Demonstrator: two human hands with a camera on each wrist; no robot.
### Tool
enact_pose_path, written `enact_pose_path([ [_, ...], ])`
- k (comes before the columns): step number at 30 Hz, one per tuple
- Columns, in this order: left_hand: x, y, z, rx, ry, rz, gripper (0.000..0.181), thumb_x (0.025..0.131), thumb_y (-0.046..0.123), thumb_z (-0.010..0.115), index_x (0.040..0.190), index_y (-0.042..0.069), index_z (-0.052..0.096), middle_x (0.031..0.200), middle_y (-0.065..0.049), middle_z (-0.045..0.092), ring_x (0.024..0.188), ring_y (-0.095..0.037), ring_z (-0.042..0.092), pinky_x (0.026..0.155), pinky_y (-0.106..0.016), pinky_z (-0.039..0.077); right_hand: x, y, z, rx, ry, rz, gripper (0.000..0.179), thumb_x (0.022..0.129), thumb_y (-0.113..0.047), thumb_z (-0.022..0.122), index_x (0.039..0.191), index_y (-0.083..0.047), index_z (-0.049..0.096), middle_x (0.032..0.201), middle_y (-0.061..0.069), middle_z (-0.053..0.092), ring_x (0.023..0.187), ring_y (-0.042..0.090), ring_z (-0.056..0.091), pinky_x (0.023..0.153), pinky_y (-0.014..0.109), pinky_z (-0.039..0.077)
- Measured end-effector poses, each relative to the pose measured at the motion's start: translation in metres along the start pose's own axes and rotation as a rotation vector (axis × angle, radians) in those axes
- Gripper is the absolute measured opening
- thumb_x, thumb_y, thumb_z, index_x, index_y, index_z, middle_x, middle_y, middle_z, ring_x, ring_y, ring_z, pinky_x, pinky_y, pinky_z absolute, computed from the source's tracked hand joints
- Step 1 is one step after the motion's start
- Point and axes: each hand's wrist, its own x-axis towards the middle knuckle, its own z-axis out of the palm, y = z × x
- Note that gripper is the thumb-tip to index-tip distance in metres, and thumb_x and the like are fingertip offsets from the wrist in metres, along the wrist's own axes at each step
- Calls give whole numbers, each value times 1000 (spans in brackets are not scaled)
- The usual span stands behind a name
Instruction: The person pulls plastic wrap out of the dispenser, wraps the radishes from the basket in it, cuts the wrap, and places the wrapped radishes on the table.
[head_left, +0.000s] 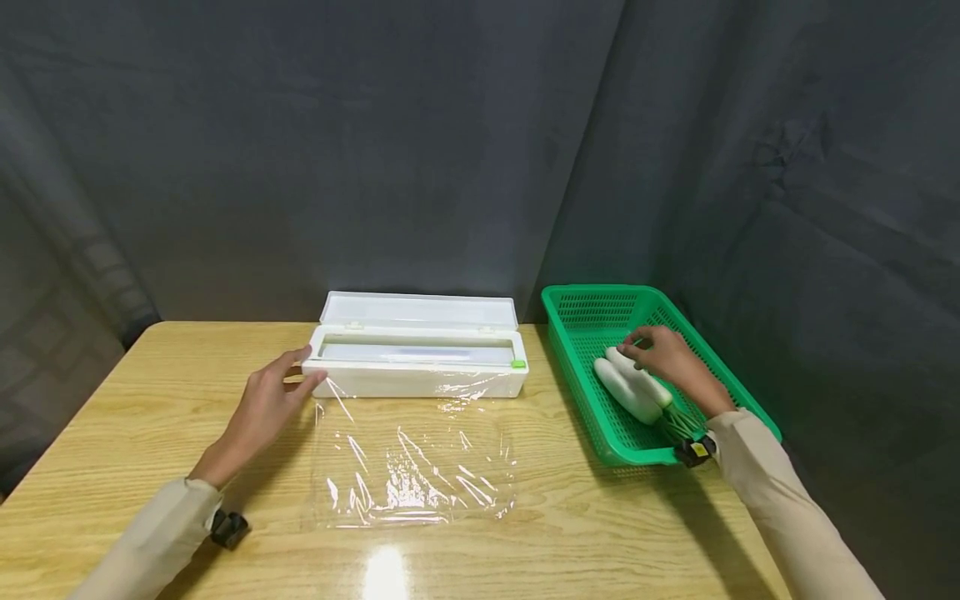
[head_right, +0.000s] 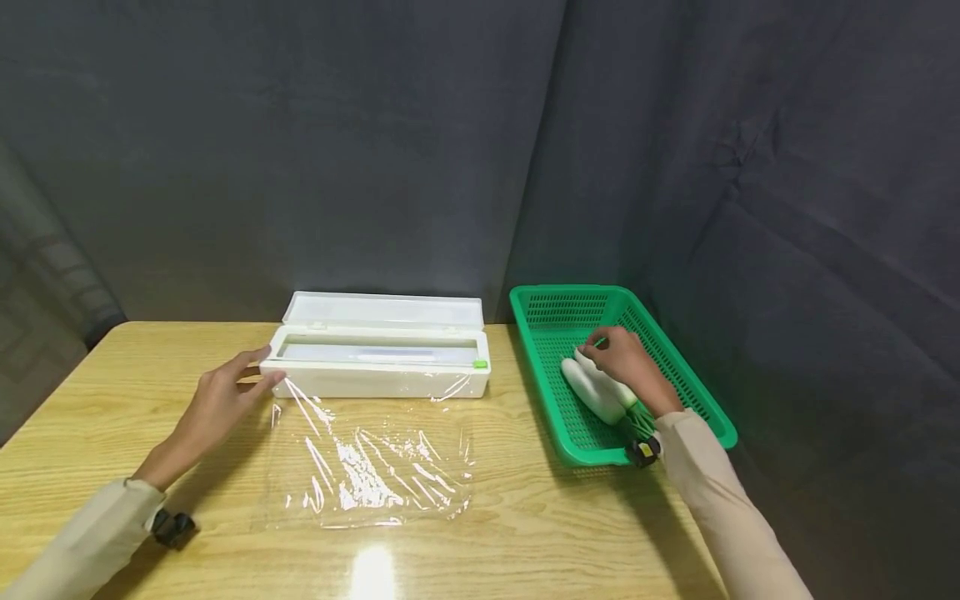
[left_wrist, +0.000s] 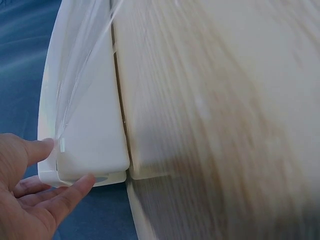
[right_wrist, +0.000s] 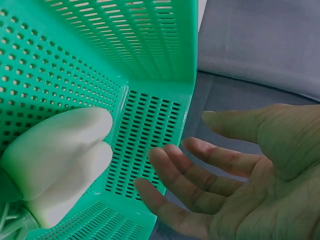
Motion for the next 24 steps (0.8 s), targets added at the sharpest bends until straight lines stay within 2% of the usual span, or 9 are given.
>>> enact_pose_path([
  [8,0,0,-1,2,0,-10,46,96,0,75,134,-18,58,132,-40,61,105,-54,70,78,-48,60,11,5,2,21,57,26,39,108,-21,60,130,12,61,122,34,68,100,45,71,76,45,59],
  [16,-1,0,0,-2,4,-3,47,95,0,75,134,-18,58,130,-41,61,104,-55,70,78,-48,60,23,10,3,28,82,34,42,106,-20,61,135,11,59,127,35,66,103,43,71,78,46,60],
  [19,-1,-1,0,0,4,0,47,95,0,75,134,-18,57,130,-41,61,104,-54,70,77,-48,60,27,11,4,41,72,43,42,106,-19,62,135,11,58,127,35,67,106,44,71,77,45,60],
  [24,-1,-1,0,7,9,0,45,95,-1,75,133,-17,59,131,-39,61,104,-54,70,77,-47,60,32,13,6,52,32,68,46,105,-18,63,136,14,55,130,37,64,114,49,66,83,50,60],
])
